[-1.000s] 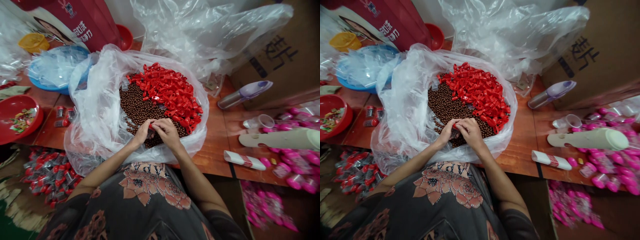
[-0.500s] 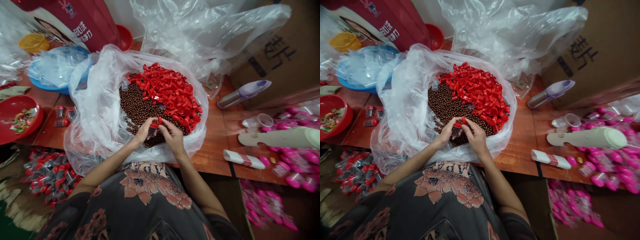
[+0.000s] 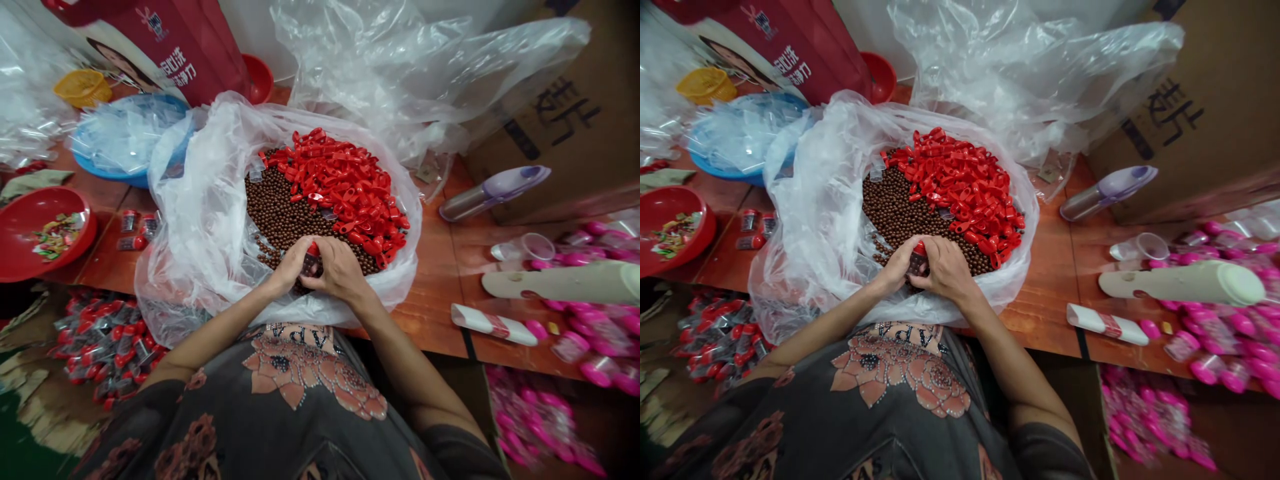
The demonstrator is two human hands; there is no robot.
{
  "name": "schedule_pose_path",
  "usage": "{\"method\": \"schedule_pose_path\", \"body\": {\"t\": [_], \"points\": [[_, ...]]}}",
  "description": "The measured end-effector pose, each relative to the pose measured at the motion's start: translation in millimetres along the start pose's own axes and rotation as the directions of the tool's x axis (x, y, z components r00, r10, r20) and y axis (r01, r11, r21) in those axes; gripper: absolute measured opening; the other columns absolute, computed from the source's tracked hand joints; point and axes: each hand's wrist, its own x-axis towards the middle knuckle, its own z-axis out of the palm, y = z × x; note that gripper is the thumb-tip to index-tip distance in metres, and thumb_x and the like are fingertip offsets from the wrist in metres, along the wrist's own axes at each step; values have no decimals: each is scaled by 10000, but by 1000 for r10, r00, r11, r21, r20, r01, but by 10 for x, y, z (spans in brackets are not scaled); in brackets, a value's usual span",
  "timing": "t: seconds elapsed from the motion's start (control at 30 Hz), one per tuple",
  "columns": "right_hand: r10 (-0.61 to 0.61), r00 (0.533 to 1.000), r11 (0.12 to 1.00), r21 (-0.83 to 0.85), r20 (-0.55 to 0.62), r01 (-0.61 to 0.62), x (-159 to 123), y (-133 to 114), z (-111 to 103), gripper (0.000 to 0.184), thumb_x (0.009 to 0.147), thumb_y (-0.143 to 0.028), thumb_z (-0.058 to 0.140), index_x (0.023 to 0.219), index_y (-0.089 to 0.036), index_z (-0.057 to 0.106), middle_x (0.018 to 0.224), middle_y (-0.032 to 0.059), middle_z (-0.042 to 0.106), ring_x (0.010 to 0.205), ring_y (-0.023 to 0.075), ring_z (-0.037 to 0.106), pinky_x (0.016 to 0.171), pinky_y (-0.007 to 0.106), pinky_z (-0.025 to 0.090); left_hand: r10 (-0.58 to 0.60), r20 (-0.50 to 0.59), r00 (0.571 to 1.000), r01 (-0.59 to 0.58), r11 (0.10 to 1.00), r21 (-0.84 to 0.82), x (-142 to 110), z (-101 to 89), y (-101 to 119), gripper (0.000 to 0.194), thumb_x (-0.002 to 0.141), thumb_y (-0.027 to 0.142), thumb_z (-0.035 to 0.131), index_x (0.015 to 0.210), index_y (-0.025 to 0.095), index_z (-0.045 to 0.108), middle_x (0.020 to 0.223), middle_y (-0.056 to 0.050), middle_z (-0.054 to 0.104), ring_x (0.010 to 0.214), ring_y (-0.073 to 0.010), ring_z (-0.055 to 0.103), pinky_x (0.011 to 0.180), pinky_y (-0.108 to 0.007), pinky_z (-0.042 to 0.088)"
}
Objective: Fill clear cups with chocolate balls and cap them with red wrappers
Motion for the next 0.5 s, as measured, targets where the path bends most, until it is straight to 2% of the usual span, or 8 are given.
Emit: {"method": "schedule_pose_path", "body": {"t": [0.1,0.2,0.3,0.37,0.4,0.43,0.47,0.5], "points": [[-43,999,999,-25,2,43,11,24,68,588,786,-498,581,1240,-132,500,1114,170,619,1007,320,554,844,452,450,36,12,999,-35,997,-71,5,-4,-61,353,931,448,422,1090,182,591,759,8,588,494,-80,480,450,-202,400],[-69,998,997,-34,-7,69,5,-4,113,592,802,-529,579,1236,-132,515,1066,158,646,969,304,585,832,435,454,32,-26,999,-34,997,-72,-40,-20,-83,324,933,422,397,1080,187,564,719,20,564,481,-84,471,443,-204,392],[-53,999,999,-6,2,53,-14,-70,109,717,832,-548,602,1391,-142,412,1104,154,660,985,301,613,835,434,475,61,-31,998,-61,998,-8,-124,-114,74,315,941,450,397,1049,187,531,691,14,565,513,-103,506,494,-224,433],[-41,999,999,-10,8,41,-27,-53,110,821,847,-569,598,1485,-148,299,1264,210,595,1106,339,585,865,468,486,159,-84,984,-154,986,59,-153,-321,297,324,945,489,407,1002,187,511,697,4,583,540,-111,530,537,-235,453],[-11,1000,1000,-25,-17,10,-31,-12,123,838,857,-574,584,1502,-138,273,1282,232,578,1123,354,578,865,486,494,233,-154,960,-219,970,107,-167,-492,434,332,947,504,412,975,187,505,701,-1,588,547,-111,536,549,-236,454],[6,1000,1000,-29,-27,-7,-33,45,146,808,880,-559,559,1507,-138,273,1283,237,573,1139,355,573,883,493,498,316,-252,915,-279,945,170,-189,-707,582,338,948,513,415,954,188,505,708,-4,591,547,-109,535,552,-234,448],[3,998,1000,-18,-56,-4,-37,112,176,743,903,-543,527,1494,-145,315,1271,232,578,1148,350,570,898,493,502,398,-362,843,-323,913,250,-226,-959,731,336,950,512,421,939,188,510,720,-7,594,549,-105,532,553,-230,439],[-3,998,1000,-7,-70,2,-45,180,210,670,922,-527,497,1466,-156,375,1268,222,578,1157,344,565,917,492,503,469,-471,747,-335,878,342,-278,-1235,872,326,950,503,432,928,189,520,729,-6,594,554,-102,529,552,-224,430]]}}
